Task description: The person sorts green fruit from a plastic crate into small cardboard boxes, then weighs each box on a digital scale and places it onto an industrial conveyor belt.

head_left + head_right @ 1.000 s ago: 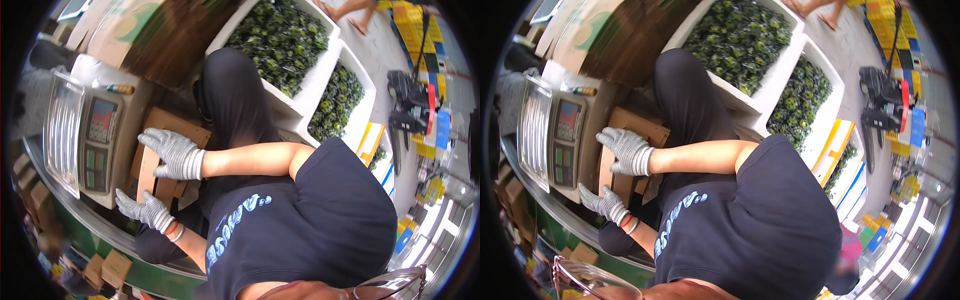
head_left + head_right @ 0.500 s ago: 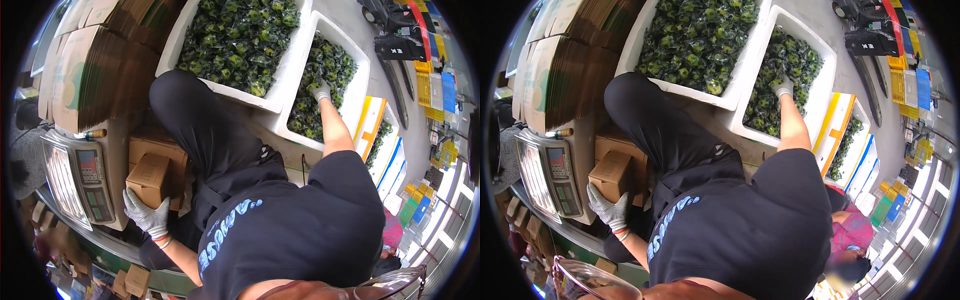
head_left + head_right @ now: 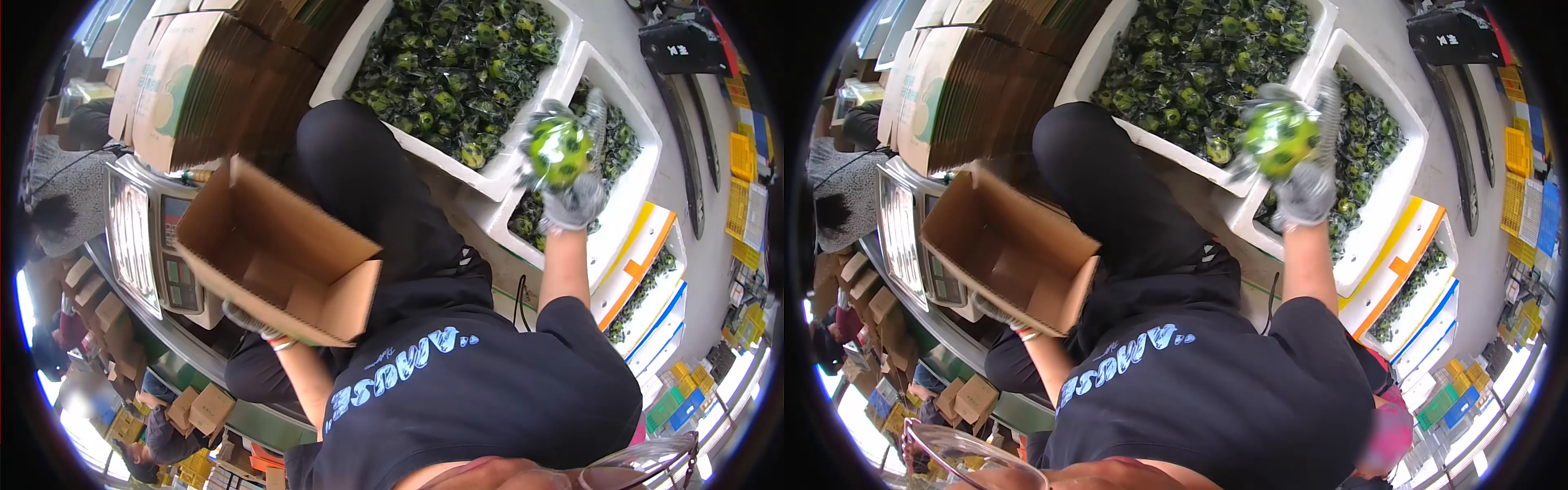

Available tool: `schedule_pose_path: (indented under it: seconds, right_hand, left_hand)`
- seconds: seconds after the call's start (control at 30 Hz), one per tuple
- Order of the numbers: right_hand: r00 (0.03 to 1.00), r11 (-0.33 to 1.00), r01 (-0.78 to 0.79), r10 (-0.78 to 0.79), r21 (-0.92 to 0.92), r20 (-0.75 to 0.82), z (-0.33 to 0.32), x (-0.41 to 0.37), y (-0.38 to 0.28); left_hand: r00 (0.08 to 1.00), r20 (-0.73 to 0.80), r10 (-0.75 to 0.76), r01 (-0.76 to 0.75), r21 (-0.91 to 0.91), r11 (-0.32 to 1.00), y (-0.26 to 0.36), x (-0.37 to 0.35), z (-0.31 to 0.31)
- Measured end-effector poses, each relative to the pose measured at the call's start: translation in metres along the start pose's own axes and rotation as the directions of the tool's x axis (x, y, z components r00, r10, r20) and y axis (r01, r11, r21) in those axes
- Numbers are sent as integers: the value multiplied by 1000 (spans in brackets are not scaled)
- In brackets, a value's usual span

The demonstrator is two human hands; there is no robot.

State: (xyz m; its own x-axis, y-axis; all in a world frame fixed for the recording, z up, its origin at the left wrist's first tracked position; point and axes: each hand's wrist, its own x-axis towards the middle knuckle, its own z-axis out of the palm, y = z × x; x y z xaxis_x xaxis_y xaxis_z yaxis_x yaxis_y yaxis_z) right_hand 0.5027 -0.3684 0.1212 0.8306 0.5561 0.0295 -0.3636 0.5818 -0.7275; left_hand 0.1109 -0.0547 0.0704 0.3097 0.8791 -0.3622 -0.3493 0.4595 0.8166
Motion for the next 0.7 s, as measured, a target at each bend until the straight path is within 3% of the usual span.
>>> schedule_pose_path:
  seconds: [0.07,0.1,0.17,0.2,0.23,0.27,0.33,0.4,0.5,0.6,0.63,0.7]
  right_hand:
    - [984,997,-48,58,-65,167,98,12,14]
    - [932,928,101,38,-358,361,113,18,20]
    - [773,586,473,81,-657,629,125,38,35]
    - [876,600,303,131,-741,464,115,49,44]
    - [961,619,-25,232,-785,152,94,63,61]
    - [974,269,163,112,-949,199,51,90,76]
    - [962,-354,-91,209,-931,-174,-25,125,108]
    - [883,-491,-145,328,-859,-336,-66,139,138]
    - [817,-532,-288,297,-796,-494,-27,122,147]
    - [809,-685,-18,418,-728,-414,-17,102,150]
    - [843,-594,-6,429,-804,-323,-20,94,146]
    - [871,-251,-265,353,-931,-343,-29,90,134]
  left_hand:
    - [967,226,-114,169,-243,955,-34,-3,45]
    - [932,335,-135,248,-323,913,-43,-4,63]
    - [829,553,-80,229,-206,952,-54,1,73]
    - [819,567,-81,227,-191,955,-53,3,69]
    - [837,539,-94,236,-201,951,-52,4,64]
    - [857,506,-103,242,-218,945,-50,4,56]
    - [890,440,-123,248,-240,938,-50,1,46]
    - [913,378,-152,259,-250,933,-49,-2,35]
    - [921,341,-188,280,-247,927,-49,-5,26]
    - [924,322,-208,294,-249,923,-47,-6,24]
    - [924,316,-215,300,-251,920,-46,-7,24]
    - [924,304,-230,309,-246,918,-48,-7,20]
